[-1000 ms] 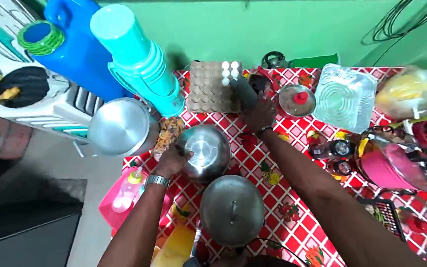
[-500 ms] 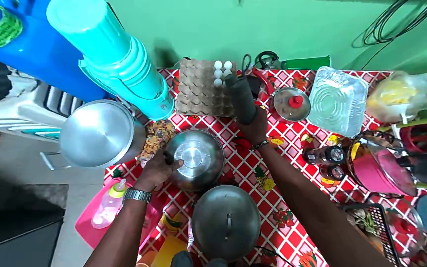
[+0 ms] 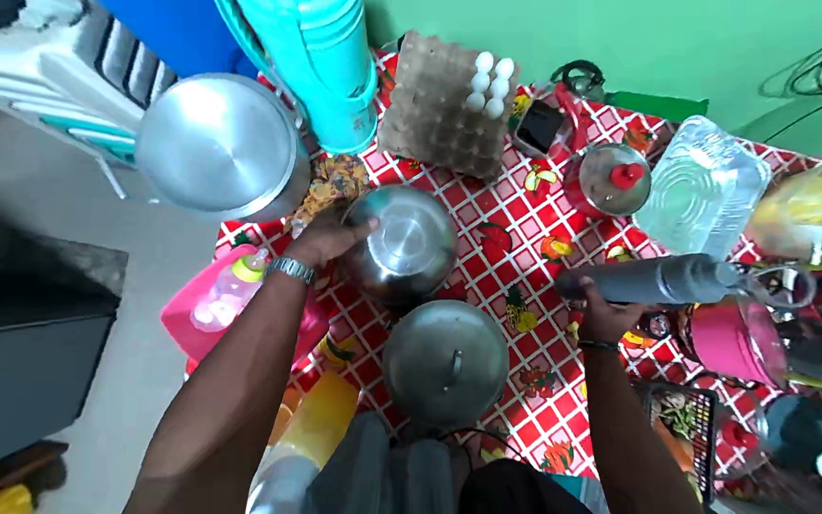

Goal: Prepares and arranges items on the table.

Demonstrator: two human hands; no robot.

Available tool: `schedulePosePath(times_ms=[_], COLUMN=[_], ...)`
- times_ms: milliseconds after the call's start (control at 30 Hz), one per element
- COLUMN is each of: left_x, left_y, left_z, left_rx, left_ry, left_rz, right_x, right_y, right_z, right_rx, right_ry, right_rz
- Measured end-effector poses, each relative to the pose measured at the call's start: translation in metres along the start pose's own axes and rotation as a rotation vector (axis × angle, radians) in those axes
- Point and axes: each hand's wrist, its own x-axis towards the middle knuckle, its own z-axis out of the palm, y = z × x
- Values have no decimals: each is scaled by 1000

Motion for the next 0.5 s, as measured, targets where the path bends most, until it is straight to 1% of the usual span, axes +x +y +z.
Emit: schedulePosePath(times_ms=[67,133,200,300,333,367,433,467,500], left_x=[2,6,7,3,2,1,-1,0,2], left_y=[-1,-5,-7,-8,-8,-7,-4,-4,-5], left_z=[4,10,13,15,16,17,17,18,18], left_rx=[-137,-261,-317,-318,-322,-327,-349,-366,-379], left_ry=[0,0,1,26,29,30,36,40,49], left_rz=[-84,-126,-148,-206,-222,-232,-247,-245,-238], right_x=[-6,-7,-8,-12,-14,-18,-26,-30,-34], right_y=[-1,-3,-5,-8,-10,-12,-12,-10,-10], right_z=[-5,-4,-2,-2,-2,-2,1,3,7], right_rx=[-3,-21,-38,-48,-39,-39,-55,-39,-12], right_ry=[10,6,-6,-4,6,19,31,26,26], right_rz=[33,41,52,112,157,239,462,541,576])
